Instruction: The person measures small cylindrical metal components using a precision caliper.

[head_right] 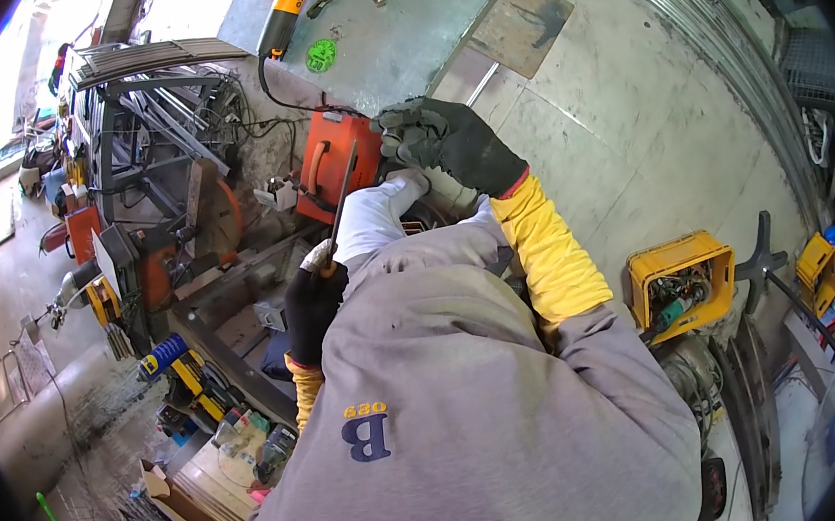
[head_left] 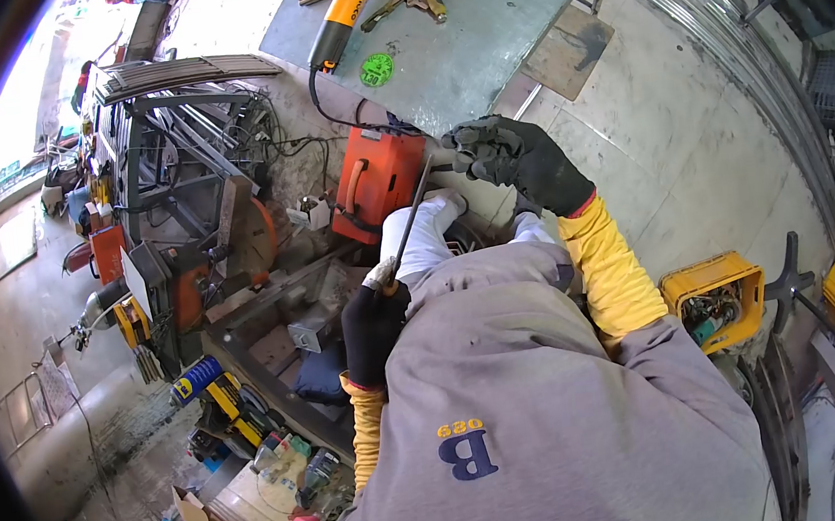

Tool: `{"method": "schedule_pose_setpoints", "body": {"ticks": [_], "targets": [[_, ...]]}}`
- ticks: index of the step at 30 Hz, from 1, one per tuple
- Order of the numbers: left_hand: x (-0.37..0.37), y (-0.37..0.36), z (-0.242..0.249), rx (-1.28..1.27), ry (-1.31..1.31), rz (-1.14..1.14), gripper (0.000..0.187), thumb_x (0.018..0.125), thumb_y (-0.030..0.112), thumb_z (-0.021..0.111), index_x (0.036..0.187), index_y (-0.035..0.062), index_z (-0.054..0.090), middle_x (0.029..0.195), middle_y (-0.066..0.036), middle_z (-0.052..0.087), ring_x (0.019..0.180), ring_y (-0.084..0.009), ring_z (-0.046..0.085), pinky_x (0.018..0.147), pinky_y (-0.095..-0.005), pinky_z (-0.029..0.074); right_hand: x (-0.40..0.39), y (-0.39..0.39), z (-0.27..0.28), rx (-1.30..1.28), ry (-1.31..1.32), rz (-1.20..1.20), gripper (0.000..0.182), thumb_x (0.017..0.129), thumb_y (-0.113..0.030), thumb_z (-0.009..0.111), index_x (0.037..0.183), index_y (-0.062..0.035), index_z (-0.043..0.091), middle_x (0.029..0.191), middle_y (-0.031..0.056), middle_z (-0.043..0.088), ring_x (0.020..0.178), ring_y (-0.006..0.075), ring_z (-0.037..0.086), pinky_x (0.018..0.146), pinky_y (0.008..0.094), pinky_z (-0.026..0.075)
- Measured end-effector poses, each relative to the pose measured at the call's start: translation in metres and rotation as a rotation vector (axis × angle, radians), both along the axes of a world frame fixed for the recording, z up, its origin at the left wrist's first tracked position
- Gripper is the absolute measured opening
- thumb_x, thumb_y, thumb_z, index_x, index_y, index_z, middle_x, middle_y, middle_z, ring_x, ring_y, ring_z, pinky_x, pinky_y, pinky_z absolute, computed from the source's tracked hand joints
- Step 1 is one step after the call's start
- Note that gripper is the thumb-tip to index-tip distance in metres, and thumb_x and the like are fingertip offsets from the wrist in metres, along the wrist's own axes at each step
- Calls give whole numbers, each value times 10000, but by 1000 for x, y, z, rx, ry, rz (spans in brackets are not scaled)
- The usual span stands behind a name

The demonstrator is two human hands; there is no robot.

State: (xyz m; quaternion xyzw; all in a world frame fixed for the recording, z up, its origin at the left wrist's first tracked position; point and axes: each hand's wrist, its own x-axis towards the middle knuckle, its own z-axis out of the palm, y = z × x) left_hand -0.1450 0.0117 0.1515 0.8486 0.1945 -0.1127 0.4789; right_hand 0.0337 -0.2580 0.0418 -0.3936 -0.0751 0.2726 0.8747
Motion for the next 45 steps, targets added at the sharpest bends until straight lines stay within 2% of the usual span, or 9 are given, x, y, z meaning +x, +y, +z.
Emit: {"method": "schedule_pose_setpoints", "body": {"ticks": [10,12,22,24,31,33,37,41,45], "targets": [[-1,3,-4,27,55,-38,238,970,23,707,1205,-13,709,850,2,654,783,-74,595,717,-273,507,-4,-7,4,83,54,-1,423,968,104,621,1388,69,589,1405,160,663,1233,272,692,1083,393,570],[-1,8,-8,71,4,-151,401,957,50,737,1355,55,697,919,41,655,788,-42,569,715,-238,491,-6,-6,5,-50,-27,-30,426,968,96,628,1391,58,592,1393,154,671,1249,259,684,1086,381,564],[-2,11,-9,188,39,-219,403,941,58,732,1340,21,694,940,-5,684,865,-85,609,792,-279,524,-16,5,11,16,-49,-23,458,929,-17,766,1369,17,644,1334,98,709,1171,165,685,1072,326,548],[-8,12,-14,161,62,-208,397,947,66,721,1339,11,690,953,-29,708,891,-91,634,820,-289,533,-18,11,11,-190,-214,-143,369,961,-16,727,1328,-13,688,1103,19,749,905,73,652,796,234,532],[-18,13,-27,205,22,-172,442,933,68,734,1367,14,674,991,-64,748,938,-99,670,864,-296,543,-24,29,7,-357,-132,-26,349,968,-32,725,1314,3,688,1096,50,762,1009,132,693,941,291,563],[-9,6,-28,115,-170,-108,367,899,111,780,1245,6,717,806,-129,704,706,-161,673,699,-337,542,-27,42,0,-351,-145,-73,355,970,-21,719,1322,2,684,1152,60,756,1017,125,682,929,283,561],[21,7,-37,58,-278,-196,395,929,122,768,1301,10,695,804,-117,694,694,-152,670,687,-334,546,-22,67,-9,-267,-52,-216,653,949,44,704,1562,-29,490,1234,88,726,1043,110,652,943,271,546],[69,8,-55,39,-164,-296,336,986,141,704,1287,-7,692,907,-205,745,704,-241,720,665,-360,552,10,69,-17,-627,-34,-411,831,855,35,803,1599,-84,453,1004,-10,645,846,60,543,765,248,532],[104,4,-74,-121,-106,-244,330,1013,140,652,1308,0,695,853,-127,736,690,-161,690,642,-328,542,46,64,-31,-932,-151,-501,981,789,-111,903,1626,-102,391,969,61,656,822,170,619,794,317,566]]}}
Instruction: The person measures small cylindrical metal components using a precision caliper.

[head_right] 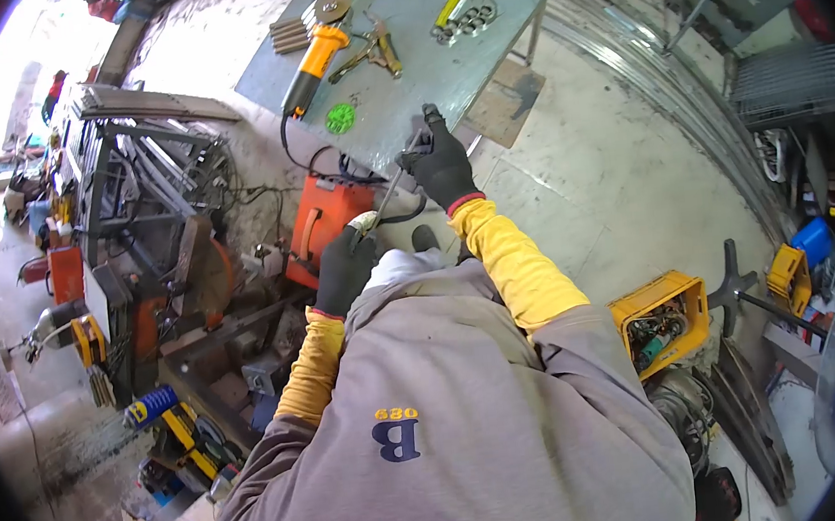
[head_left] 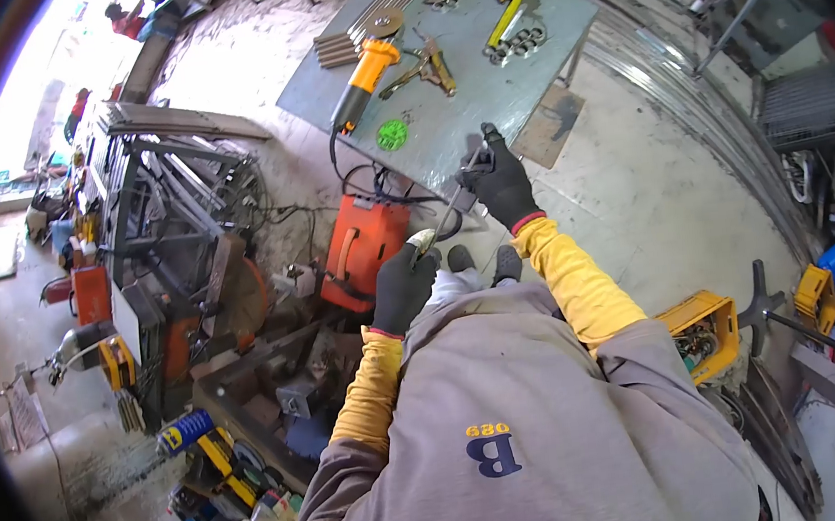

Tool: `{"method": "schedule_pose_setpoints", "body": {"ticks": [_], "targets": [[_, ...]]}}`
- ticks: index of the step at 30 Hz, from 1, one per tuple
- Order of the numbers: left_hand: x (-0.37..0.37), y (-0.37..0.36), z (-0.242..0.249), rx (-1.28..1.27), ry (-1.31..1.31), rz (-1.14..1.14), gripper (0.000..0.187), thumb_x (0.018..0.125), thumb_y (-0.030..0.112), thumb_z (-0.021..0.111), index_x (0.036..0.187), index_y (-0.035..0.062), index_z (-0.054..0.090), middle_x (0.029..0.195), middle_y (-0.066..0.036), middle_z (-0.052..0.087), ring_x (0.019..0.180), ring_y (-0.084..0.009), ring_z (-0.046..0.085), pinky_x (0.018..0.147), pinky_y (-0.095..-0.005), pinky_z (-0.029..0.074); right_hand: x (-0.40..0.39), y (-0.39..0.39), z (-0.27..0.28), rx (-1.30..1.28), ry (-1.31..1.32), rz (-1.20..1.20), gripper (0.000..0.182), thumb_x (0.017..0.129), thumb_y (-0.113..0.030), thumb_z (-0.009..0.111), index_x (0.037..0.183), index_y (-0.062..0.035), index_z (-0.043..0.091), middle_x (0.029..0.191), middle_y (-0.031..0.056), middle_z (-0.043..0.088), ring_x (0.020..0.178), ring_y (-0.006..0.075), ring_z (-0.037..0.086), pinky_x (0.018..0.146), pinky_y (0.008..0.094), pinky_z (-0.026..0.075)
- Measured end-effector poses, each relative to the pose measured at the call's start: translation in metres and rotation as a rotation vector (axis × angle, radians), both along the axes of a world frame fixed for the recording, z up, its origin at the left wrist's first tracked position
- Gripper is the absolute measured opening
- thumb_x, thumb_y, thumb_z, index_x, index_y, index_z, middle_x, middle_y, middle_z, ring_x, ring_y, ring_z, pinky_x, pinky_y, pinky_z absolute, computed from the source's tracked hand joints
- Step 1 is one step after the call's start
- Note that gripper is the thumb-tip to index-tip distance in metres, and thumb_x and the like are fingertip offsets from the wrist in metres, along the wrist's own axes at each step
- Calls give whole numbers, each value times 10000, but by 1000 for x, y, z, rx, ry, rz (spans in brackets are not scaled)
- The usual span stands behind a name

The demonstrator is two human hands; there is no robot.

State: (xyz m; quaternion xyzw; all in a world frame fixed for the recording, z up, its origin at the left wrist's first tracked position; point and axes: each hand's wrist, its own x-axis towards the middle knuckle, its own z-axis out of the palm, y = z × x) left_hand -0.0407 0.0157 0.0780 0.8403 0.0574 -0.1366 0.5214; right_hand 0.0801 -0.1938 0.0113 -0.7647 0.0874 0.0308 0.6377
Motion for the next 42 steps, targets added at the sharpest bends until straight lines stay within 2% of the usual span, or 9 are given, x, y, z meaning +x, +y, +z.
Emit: {"method": "schedule_pose_setpoints", "body": {"ticks": [5,9,13,15,18,21,28,29,42], "targets": [[6,18,-19,-272,178,98,355,1035,138,614,1362,9,667,937,-32,718,748,-95,644,620,-261,522,17,3,24,-537,152,79,930,712,-471,951,1452,-88,537,1213,247,725,1113,442,699,950,506,555],[13,46,-54,-166,-35,-25,341,1026,159,623,1322,-1,678,935,-90,742,804,-167,708,676,-315,556,32,17,19,-743,306,407,584,907,-650,665,940,-84,804,1033,187,769,1008,398,725,878,479,563],[22,63,-88,-55,29,-105,346,1003,191,640,1277,-15,688,971,-201,749,854,-307,741,743,-400,565,39,35,35,-655,392,406,532,943,-557,670,1001,-45,799,1033,208,775,969,355,763,879,444,592],[26,69,-95,16,7,-139,295,1039,146,606,1289,2,670,923,-39,727,739,-102,659,634,-283,535,43,38,57,-457,630,426,567,986,-539,633,940,7,780,852,193,771,730,305,768,759,415,602],[28,73,-97,-42,24,-157,274,1043,152,601,1267,13,674,895,-49,713,722,-106,649,623,-292,527,45,44,60,-376,682,366,597,1008,-541,609,895,25,764,733,155,739,556,264,708,671,388,587],[31,70,-65,-38,161,-143,332,1003,188,616,1274,11,688,1019,-251,743,945,-386,733,812,-447,562,48,45,53,-446,697,379,598,1003,-561,604,914,5,776,734,144,738,589,262,713,675,386,583],[28,62,-84,-22,-46,-166,335,994,192,609,1290,57,687,966,-247,742,880,-458,712,730,-508,554,46,48,32,-697,570,377,625,951,-636,606,1006,-47,808,907,173,786,914,349,764,827,439,584],[32,62,-84,238,-130,-235,279,984,212,613,1200,57,699,938,-255,725,864,-468,696,728,-556,535,46,47,28,-692,478,337,421,1021,-337,574,873,0,780,700,134,736,554,220,713,556,372,557],[35,55,-65,252,-108,-220,214,996,263,613,1035,54,638,828,-270,677,821,-504,659,697,-608,488,54,49,59,-433,692,312,470,1027,-391,606,851,16,761,692,117,722,525,208,671,531,389,533]]}}
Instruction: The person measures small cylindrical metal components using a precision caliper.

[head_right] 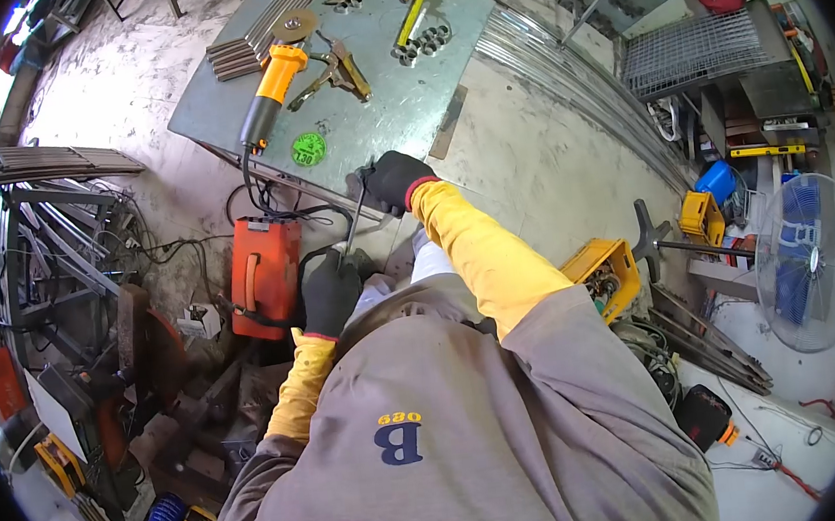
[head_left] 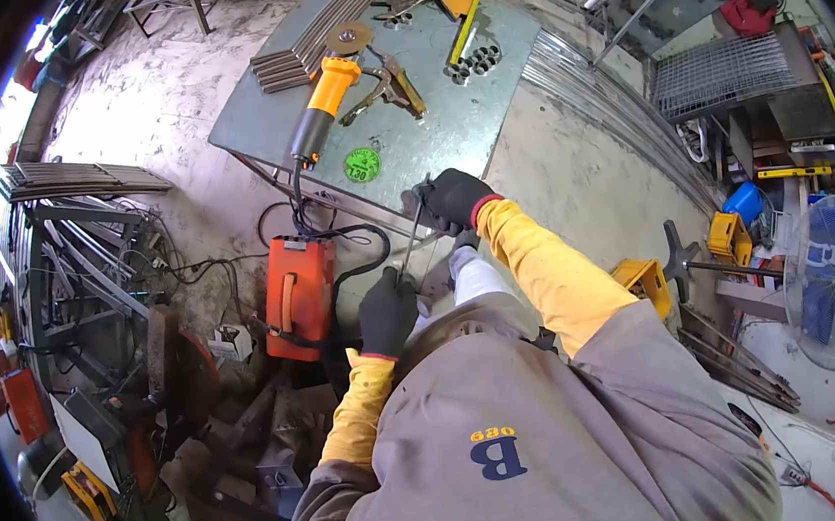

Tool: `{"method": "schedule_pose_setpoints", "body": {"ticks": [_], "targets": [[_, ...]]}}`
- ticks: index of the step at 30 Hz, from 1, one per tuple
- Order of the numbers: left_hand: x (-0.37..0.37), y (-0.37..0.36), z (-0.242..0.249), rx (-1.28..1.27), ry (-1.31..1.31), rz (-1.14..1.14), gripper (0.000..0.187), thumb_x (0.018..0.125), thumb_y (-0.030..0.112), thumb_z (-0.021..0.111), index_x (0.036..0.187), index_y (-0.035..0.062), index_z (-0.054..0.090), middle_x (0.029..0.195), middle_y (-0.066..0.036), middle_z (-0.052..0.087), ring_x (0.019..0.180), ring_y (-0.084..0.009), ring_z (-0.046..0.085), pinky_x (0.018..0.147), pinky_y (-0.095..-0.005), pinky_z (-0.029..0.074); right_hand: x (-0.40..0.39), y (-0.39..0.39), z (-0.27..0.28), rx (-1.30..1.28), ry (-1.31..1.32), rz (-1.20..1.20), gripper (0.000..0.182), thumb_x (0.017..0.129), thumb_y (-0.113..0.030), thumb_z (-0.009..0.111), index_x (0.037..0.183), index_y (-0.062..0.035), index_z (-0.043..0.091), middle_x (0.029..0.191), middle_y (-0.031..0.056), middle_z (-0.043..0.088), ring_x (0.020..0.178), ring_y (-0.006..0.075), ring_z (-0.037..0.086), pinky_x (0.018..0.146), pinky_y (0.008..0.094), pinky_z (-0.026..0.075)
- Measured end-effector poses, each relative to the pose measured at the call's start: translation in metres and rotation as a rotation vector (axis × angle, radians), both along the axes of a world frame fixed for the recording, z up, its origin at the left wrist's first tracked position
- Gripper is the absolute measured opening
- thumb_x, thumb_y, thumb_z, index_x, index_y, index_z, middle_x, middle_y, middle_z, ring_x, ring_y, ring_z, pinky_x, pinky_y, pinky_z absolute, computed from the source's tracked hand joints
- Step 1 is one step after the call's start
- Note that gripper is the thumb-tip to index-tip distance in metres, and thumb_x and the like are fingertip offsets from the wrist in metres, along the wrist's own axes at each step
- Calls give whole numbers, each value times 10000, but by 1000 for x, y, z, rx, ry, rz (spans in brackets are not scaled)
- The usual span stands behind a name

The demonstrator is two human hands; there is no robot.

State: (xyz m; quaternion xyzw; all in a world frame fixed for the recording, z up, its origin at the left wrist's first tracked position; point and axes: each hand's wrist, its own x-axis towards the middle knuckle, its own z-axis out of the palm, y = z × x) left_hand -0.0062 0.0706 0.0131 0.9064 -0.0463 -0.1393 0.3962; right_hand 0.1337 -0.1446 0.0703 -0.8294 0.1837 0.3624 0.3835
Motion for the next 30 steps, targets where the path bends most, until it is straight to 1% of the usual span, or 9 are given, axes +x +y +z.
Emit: {"method": "schedule_pose_setpoints", "body": {"ticks": [3,8,10,12,16,17,20,27,30], "targets": [[30,-17,6,38,-130,-18,181,980,237,620,985,56,635,822,-243,685,808,-492,666,683,-598,497,6,-4,-8,-67,-57,135,428,1017,-341,611,853,22,766,685,120,719,523,221,680,520,380,528],[45,-38,-10,-39,-138,26,191,979,247,620,972,56,631,830,-253,684,819,-492,664,688,-602,496,8,2,6,-41,15,72,438,1027,-345,600,855,22,766,691,124,718,528,231,683,522,386,537],[24,-33,-7,-109,-19,80,192,982,246,618,967,54,627,829,-256,682,813,-494,661,686,-606,491,5,3,10,21,31,-3,397,1027,-289,573,858,19,758,665,121,712,498,225,667,503,389,512],[11,-25,-10,-82,-6,62,213,996,265,610,953,56,617,809,-260,668,800,-499,655,681,-609,488,7,-2,2,40,37,8,389,1015,-282,604,853,46,738,668,130,693,507,238,666,500,394,537],[25,-27,-10,47,-104,66,189,979,241,649,916,67,612,791,-217,678,780,-468,672,666,-580,498,12,-9,-17,83,55,97,286,971,-153,565,812,25,723,645,128,674,464,227,633,440,387,485],[37,-32,-15,15,-210,53,179,975,243,642,926,72,622,774,-219,678,776,-459,678,664,-573,503,16,-8,-13,69,124,100,308,984,-178,557,819,21,724,637,124,669,463,223,630,439,379,480],[58,-45,-5,-22,-176,65,188,977,250,642,957,64,622,774,-227,666,762,-480,659,658,-576,495,16,-7,-12,24,175,108,366,1012,-235,537,823,19,720,627,120,663,462,223,626,440,373,480],[-8,-28,7,-213,86,157,150,950,220,645,997,78,632,794,-206,706,762,-428,707,669,-547,522,13,-10,-14,19,118,87,449,1041,-301,509,809,22,718,657,146,700,479,254,652,462,390,515],[10,-28,3,7,10,111,157,952,230,646,992,78,633,835,-203,716,781,-433,708,683,-554,527,18,-9,-14,2,121,124,448,1044,-305,513,816,21,719,661,149,702,481,255,655,465,387,516]]}}
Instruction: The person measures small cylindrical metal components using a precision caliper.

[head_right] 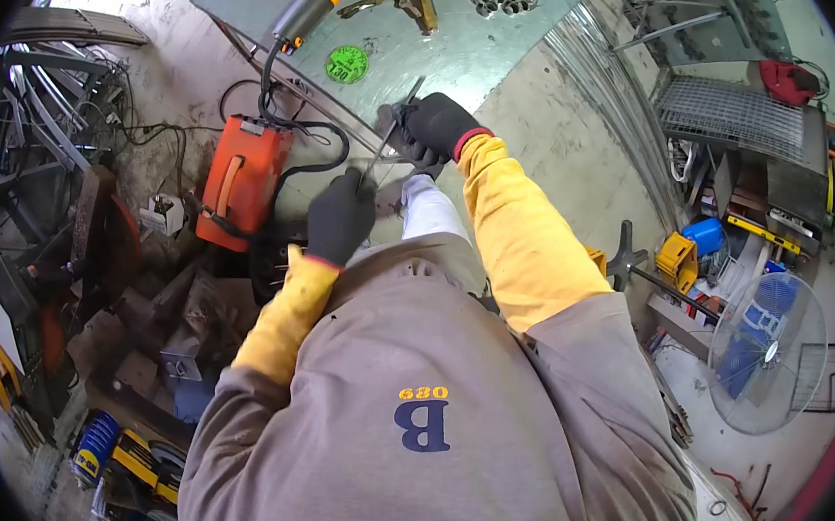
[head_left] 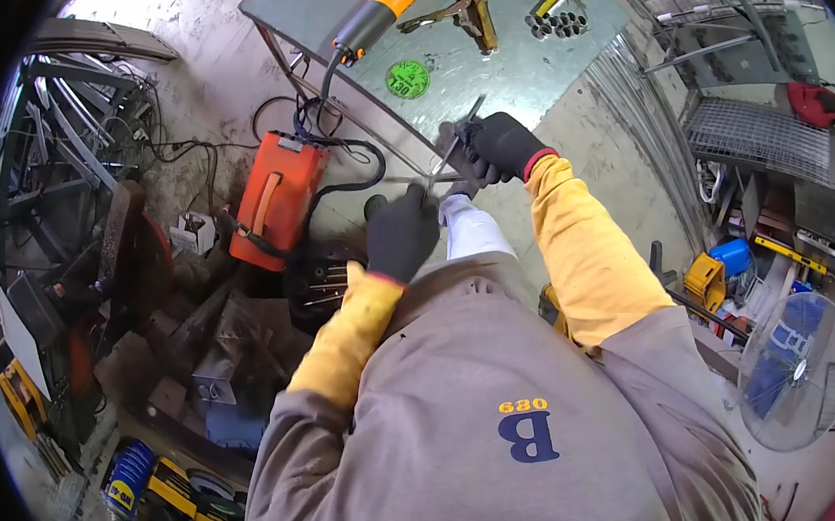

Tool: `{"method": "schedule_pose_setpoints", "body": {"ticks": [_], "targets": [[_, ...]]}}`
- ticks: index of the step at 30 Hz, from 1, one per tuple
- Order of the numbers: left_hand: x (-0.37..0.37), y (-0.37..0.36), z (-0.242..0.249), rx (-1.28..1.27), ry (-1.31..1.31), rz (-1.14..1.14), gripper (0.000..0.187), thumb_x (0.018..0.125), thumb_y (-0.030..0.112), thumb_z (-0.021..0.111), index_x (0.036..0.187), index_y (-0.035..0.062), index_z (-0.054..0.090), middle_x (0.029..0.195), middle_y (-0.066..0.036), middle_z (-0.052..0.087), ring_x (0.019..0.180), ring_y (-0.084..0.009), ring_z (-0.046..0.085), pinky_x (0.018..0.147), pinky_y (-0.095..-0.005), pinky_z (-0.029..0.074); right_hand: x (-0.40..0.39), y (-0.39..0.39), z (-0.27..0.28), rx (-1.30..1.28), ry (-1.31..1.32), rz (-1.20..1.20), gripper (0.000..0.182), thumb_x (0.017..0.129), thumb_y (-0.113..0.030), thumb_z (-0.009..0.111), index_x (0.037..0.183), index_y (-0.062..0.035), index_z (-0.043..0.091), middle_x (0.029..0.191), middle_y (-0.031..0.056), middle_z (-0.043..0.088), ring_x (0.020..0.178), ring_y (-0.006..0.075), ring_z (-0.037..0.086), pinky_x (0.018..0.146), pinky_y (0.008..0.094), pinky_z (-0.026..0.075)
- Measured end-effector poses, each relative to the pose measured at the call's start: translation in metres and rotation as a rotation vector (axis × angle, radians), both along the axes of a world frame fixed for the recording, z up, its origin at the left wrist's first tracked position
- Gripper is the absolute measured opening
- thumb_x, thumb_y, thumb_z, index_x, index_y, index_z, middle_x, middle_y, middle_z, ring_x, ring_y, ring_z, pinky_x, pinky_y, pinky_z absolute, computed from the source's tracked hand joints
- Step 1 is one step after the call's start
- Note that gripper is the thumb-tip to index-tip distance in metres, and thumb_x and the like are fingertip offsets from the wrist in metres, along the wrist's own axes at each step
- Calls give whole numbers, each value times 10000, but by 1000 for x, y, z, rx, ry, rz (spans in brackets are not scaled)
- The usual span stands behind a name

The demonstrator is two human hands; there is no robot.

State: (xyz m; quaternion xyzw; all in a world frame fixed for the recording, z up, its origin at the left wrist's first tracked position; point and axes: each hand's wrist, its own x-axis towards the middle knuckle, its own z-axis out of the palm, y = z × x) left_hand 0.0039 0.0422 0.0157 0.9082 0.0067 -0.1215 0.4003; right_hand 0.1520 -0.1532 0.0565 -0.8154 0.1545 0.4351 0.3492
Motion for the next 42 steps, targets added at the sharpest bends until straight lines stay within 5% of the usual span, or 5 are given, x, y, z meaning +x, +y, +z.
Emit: {"method": "schedule_pose_setpoints", "body": {"ticks": [17,22,28,32,42], "targets": [[44,-20,-9,-13,-232,-30,166,968,239,629,1008,78,629,797,-220,678,791,-459,677,689,-581,506,2,2,-3,-51,44,10,486,1084,-333,492,790,-16,713,641,127,704,430,225,619,394,370,451],[-8,-10,8,-233,88,65,181,989,254,622,1002,74,619,791,-235,668,793,-471,672,688,-586,497,-2,1,5,-25,4,-3,451,1055,-314,511,802,3,708,665,133,704,481,246,652,469,387,499],[42,-11,-14,-20,-212,-50,176,991,260,635,1020,87,628,797,-220,677,784,-470,675,682,-576,507,1,6,8,-74,21,30,516,1072,-386,499,813,7,711,666,133,699,495,251,657,486,394,511],[16,-14,0,-54,-1,-12,198,990,271,632,1040,80,613,796,-221,679,799,-483,673,698,-597,502,3,5,6,-70,76,8,511,1071,-396,506,813,-6,711,671,128,702,504,252,662,486,390,508],[49,-11,-9,10,-255,-54,147,940,231,672,959,88,643,798,-199,690,767,-437,687,653,-552,520,5,7,8,-39,40,36,516,1064,-386,508,812,14,715,678,145,712,507,260,674,489,396,518]]}}
